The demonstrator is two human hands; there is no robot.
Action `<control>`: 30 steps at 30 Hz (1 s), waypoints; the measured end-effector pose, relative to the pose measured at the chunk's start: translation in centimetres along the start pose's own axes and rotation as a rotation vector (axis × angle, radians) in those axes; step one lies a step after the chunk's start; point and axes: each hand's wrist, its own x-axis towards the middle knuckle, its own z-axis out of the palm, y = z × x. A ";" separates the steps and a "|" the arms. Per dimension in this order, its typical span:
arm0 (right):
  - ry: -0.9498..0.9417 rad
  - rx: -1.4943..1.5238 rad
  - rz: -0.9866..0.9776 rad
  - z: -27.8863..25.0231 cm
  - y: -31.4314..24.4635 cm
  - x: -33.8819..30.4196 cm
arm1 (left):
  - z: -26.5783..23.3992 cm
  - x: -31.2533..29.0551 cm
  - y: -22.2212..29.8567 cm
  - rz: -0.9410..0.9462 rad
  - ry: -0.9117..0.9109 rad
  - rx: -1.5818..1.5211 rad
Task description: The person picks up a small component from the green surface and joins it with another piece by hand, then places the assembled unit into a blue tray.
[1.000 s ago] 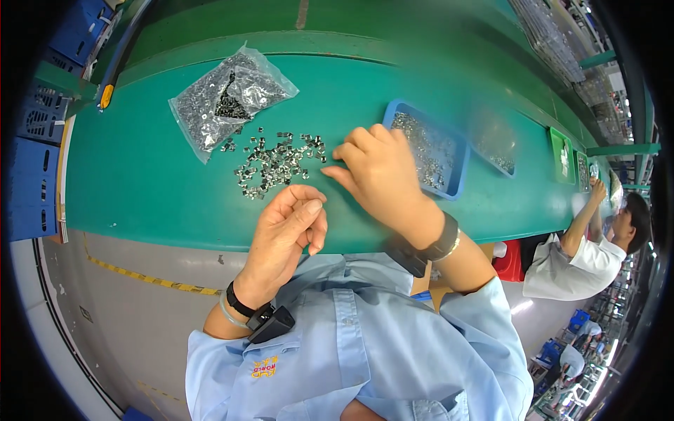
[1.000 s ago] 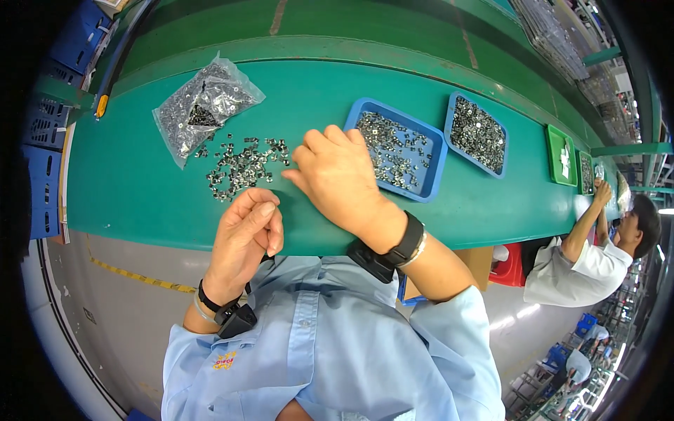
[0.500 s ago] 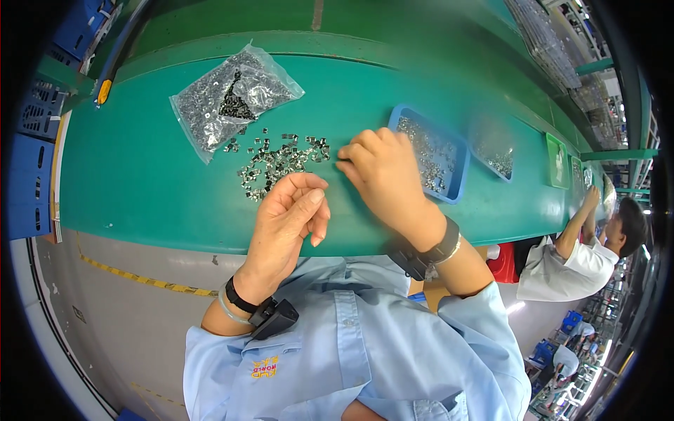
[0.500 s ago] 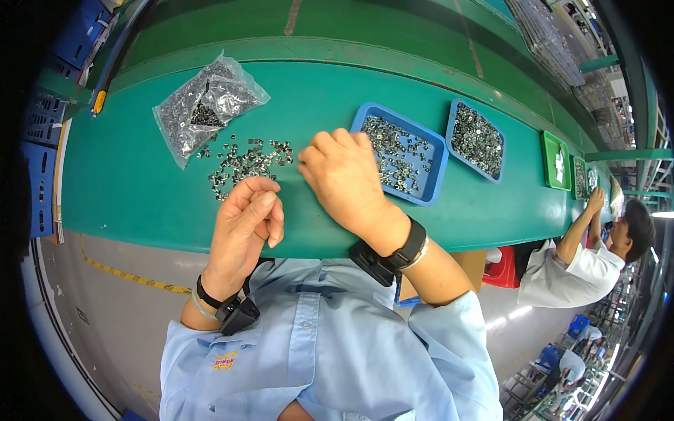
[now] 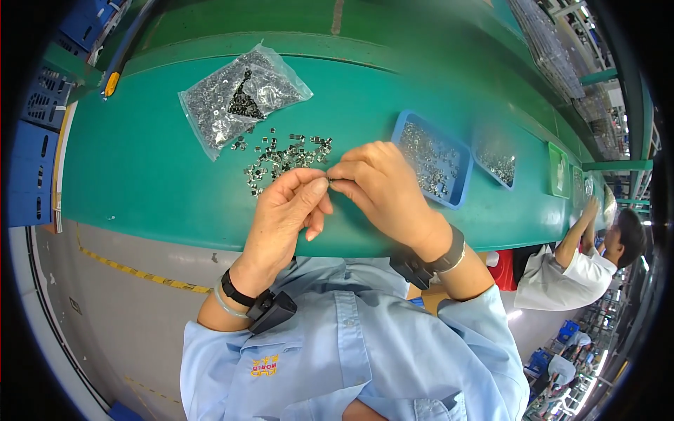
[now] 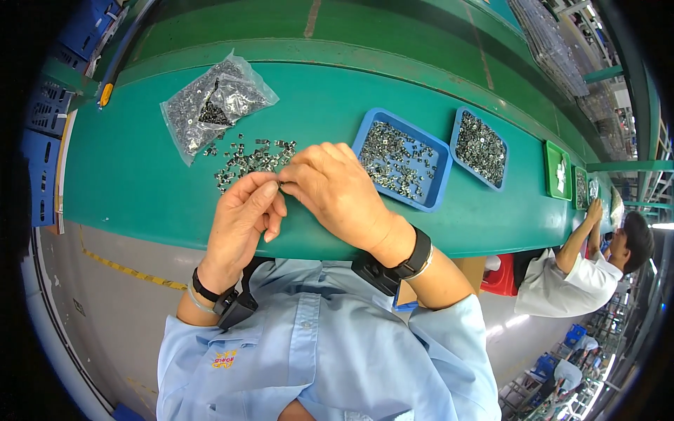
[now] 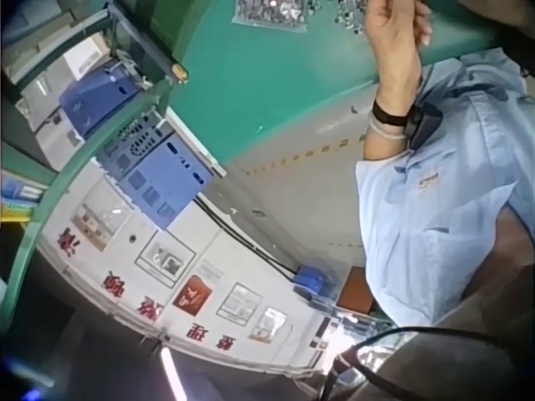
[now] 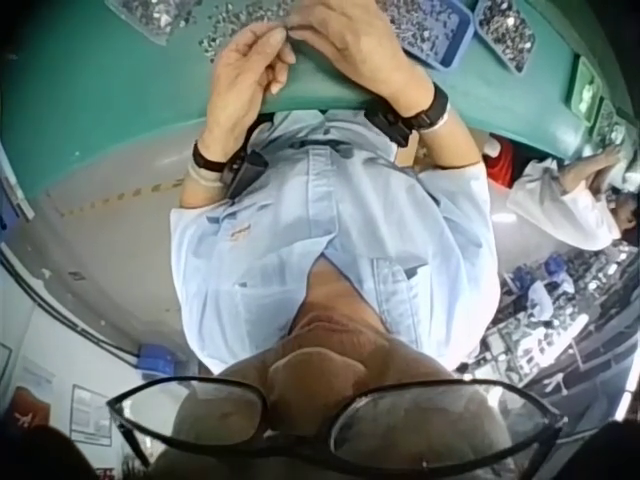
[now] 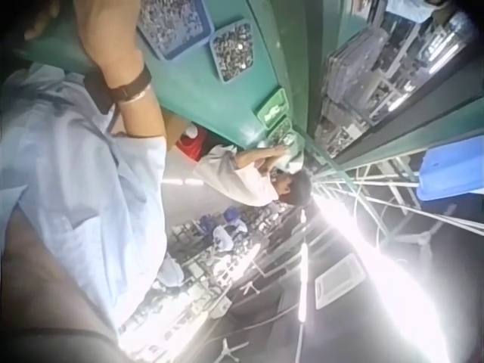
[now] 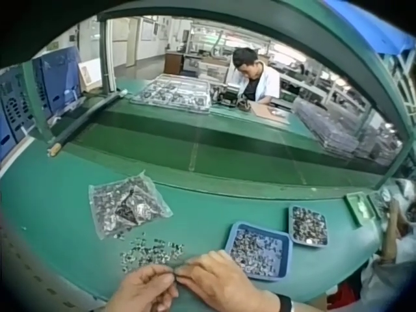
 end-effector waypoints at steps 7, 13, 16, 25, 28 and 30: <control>0.011 0.088 0.011 -0.3 0.2 -0.7 | 0.0 0.4 0.2 -0.072 -0.042 -0.032; 0.026 0.137 0.061 -0.5 0.6 -1.2 | 0.1 0.6 -0.2 -0.016 -0.022 0.042; 0.042 0.236 0.145 -0.6 0.4 -1.4 | 0.2 0.5 -0.4 0.052 -0.015 0.126; 0.015 0.479 0.344 -0.8 -0.1 -1.5 | 0.8 0.5 -0.6 0.214 -0.013 0.368; -0.042 0.535 0.421 -1.2 -0.1 -1.3 | 0.4 0.7 -0.3 0.226 -0.039 0.346; -0.061 0.583 0.483 -1.3 0.1 -1.3 | -0.1 0.7 0.0 0.225 -0.043 0.417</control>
